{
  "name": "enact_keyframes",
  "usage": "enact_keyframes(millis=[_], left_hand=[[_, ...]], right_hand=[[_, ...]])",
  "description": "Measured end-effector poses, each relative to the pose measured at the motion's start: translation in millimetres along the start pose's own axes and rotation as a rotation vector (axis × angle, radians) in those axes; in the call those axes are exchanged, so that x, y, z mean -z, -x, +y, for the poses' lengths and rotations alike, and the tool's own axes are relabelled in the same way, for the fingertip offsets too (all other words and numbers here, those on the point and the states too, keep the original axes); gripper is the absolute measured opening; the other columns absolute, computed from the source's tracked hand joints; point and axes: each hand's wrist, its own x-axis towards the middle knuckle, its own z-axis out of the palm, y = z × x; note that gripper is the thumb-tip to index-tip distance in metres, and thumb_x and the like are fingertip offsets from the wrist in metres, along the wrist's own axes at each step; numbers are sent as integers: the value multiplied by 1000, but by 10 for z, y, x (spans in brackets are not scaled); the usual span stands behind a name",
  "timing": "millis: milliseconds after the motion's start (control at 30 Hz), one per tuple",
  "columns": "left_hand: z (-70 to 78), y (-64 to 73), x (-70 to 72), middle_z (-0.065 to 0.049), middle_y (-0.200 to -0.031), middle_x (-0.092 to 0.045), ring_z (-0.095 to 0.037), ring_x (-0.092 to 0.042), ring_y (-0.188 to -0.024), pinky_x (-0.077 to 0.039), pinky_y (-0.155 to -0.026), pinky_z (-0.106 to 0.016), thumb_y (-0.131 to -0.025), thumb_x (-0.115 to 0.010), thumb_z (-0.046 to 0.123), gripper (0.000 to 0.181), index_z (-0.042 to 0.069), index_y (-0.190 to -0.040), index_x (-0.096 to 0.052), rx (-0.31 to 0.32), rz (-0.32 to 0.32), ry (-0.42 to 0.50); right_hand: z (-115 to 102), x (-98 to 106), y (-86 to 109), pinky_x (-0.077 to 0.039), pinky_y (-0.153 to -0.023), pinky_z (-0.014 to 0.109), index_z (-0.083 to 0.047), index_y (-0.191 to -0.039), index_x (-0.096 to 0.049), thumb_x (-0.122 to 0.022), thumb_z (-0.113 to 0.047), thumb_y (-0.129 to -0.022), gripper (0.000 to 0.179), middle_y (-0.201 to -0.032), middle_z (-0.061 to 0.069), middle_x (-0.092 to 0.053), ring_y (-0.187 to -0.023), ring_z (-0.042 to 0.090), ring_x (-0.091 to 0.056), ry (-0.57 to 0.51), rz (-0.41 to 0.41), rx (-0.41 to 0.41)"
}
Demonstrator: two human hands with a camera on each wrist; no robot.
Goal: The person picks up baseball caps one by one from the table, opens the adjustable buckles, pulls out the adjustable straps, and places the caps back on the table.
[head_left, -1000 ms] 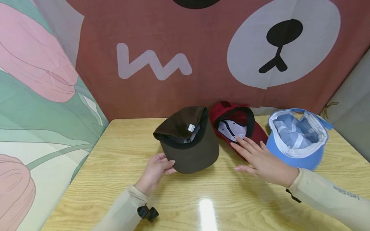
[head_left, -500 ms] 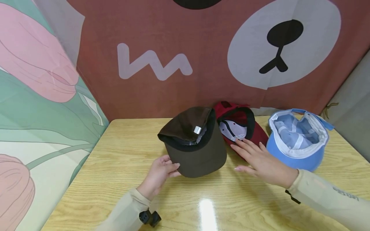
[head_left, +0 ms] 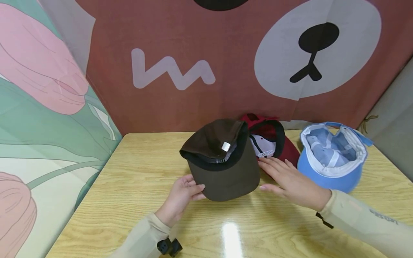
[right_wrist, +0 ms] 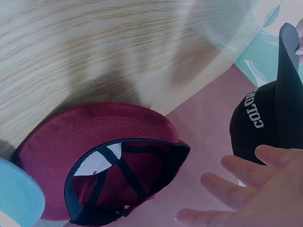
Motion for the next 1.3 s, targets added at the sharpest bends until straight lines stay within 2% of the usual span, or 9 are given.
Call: enact_keyframes(millis=[300,500,700,800,900,1000,1100,1200,1300], left_hand=[[5,31,-58,-16,-104,-68,-14,-68,-85,-56,-77,-29,-94,-53,-8,32,-15,-125,-49,-1,-7,10],[-21,34,-109,-19,-106,-68,-16,-68,-87,-56,-78,-32,-93,-55,-7,34,-15,-125,-51,-14,2,25],[-41,43,-164,-20,-110,-67,-16,-68,-91,-56,-79,-33,-93,-55,-7,36,-15,-128,-49,-20,-1,41],[-42,50,-190,-21,-111,-66,-17,-67,-92,-56,-80,-34,-93,-56,-7,37,-15,-128,-48,-27,-3,48],[-41,54,-215,-22,-112,-66,-18,-68,-92,-55,-82,-34,-92,-57,-7,37,-14,-128,-49,-30,-8,51],[-58,51,-238,-22,-111,-67,-17,-68,-91,-55,-83,-36,-91,-58,-8,38,-14,-128,-50,-33,-11,53],[-75,55,-262,-19,-107,-68,-16,-68,-88,-55,-84,-39,-90,-59,-8,36,-14,-125,-51,-33,-12,50],[-82,68,-285,-17,-102,-69,-15,-67,-85,-55,-83,-39,-89,-59,-9,35,-15,-123,-51,-35,-27,53],[-78,81,-301,-15,-99,-69,-14,-67,-82,-55,-83,-37,-89,-59,-8,33,-16,-121,-51,-36,-47,63]], right_hand=[[-36,-26,-39,-36,-100,56,-6,-140,-47,-62,-36,-95,56,-140,9,-50,-127,32,-47,-83,63,44],[-51,-28,-44,-46,-93,47,-8,-132,-53,-70,-28,-90,49,-127,3,-59,-114,23,-57,-128,133,67],[-108,-11,-43,-52,-86,41,-12,-133,-54,-66,-26,-94,44,-126,1,-61,-110,15,-60,-262,132,-33],[-135,-17,-31,-55,-75,34,-7,-132,-52,-67,-17,-93,43,-118,3,-66,-96,8,-64,-321,176,-47],[-143,-38,-21,-53,-62,26,-2,-126,-53,-68,-6,-90,39,-101,2,-70,-75,0,-61,-358,242,-20],[-133,-67,-17,-46,-51,21,0,-120,-53,-69,1,-86,37,-79,-7,-64,-58,-3,-51,-377,297,7],[-122,-89,-23,-37,-45,17,0,-115,-54,-70,6,-82,37,-63,-16,-47,-48,-4,-38,-377,353,36],[-109,-94,-37,-31,-43,15,0,-111,-55,-71,10,-79,37,-58,-18,-37,-46,-4,-31,-371,403,62],[-84,-90,-44,-30,-44,14,1,-110,-56,-71,10,-78,37,-58,-17,-36,-47,-4,-30,-364,439,82]])
